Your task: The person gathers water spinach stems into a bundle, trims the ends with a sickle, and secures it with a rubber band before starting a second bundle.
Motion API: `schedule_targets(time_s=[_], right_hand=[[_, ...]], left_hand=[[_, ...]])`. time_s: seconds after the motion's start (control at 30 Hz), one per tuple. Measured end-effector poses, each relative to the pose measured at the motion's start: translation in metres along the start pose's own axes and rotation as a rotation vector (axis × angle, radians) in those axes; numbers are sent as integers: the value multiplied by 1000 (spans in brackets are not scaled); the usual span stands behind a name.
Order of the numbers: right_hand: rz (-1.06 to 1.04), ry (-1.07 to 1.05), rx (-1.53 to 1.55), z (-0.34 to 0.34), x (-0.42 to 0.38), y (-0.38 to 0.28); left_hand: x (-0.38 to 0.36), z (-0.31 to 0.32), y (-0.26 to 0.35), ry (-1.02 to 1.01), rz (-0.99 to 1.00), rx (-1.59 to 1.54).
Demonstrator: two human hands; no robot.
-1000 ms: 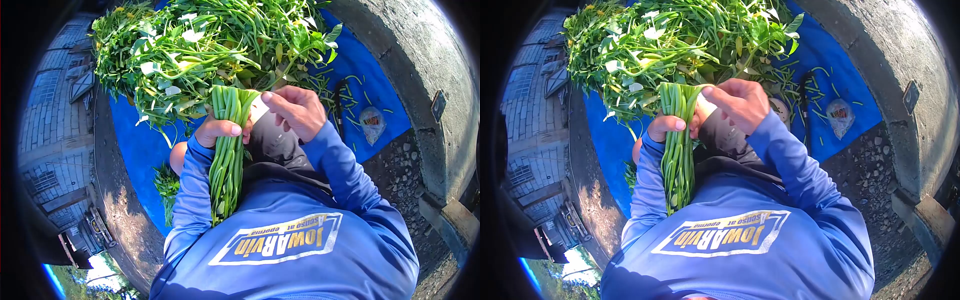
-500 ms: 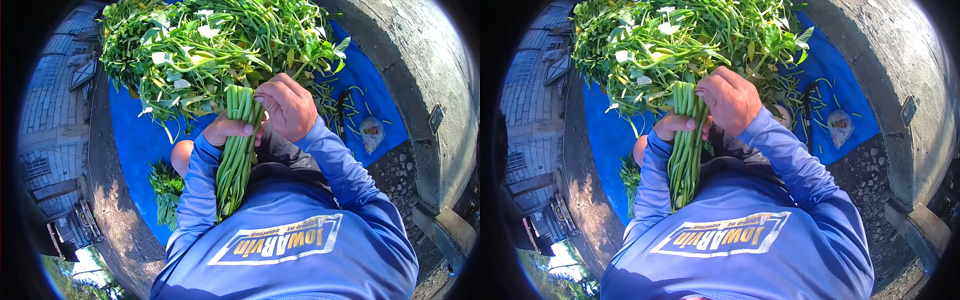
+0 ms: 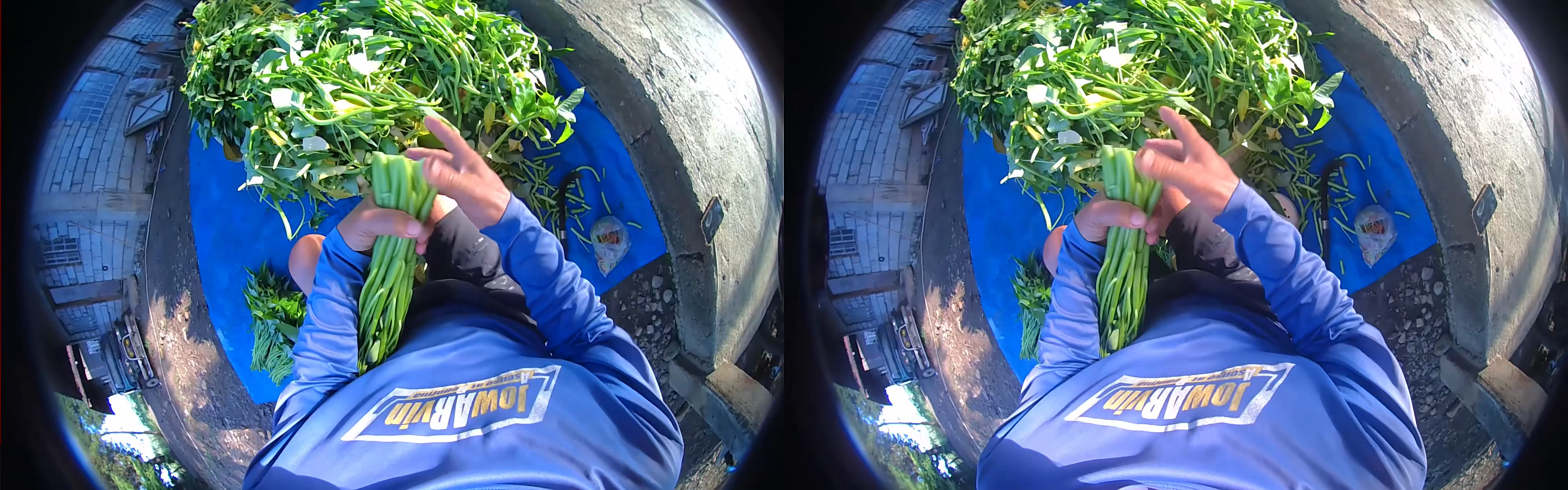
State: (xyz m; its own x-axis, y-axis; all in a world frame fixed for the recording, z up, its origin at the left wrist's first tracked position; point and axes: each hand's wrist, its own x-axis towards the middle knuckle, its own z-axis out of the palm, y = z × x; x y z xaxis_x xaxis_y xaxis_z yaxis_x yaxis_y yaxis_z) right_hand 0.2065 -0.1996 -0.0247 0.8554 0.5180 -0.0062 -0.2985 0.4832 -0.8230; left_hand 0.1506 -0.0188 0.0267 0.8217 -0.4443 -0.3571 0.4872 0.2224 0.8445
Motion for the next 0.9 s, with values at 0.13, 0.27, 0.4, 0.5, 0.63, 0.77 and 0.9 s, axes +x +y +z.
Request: schedule_targets(time_s=[0.13, 0.27, 0.4, 0.5, 0.63, 0.77, 0.9], right_hand=[[38, -13, -429, 31, 7, -34], [-59, 61, -290, 33, 17, -21], [-7, 12, -369, 47, 27, -17], [103, -31, -99, 43, 19, -25], [141, 163, -549, 19, -1, -26], [125, 30, -530, 34, -18, -5], [122, 42, -507, 35, -15, -2]], left_hand=[[7, -5, 3, -73, -264, -37], [-13, -18, -24, 16, -16, 238], [-32, -7, -22, -22, -60, -38], [-38, -16, -23, 4, 19, -95], [-45, -30, -27, 73, 40, -66], [-45, -37, -32, 89, 0, -102], [-48, -39, -26, 137, -15, -84]])
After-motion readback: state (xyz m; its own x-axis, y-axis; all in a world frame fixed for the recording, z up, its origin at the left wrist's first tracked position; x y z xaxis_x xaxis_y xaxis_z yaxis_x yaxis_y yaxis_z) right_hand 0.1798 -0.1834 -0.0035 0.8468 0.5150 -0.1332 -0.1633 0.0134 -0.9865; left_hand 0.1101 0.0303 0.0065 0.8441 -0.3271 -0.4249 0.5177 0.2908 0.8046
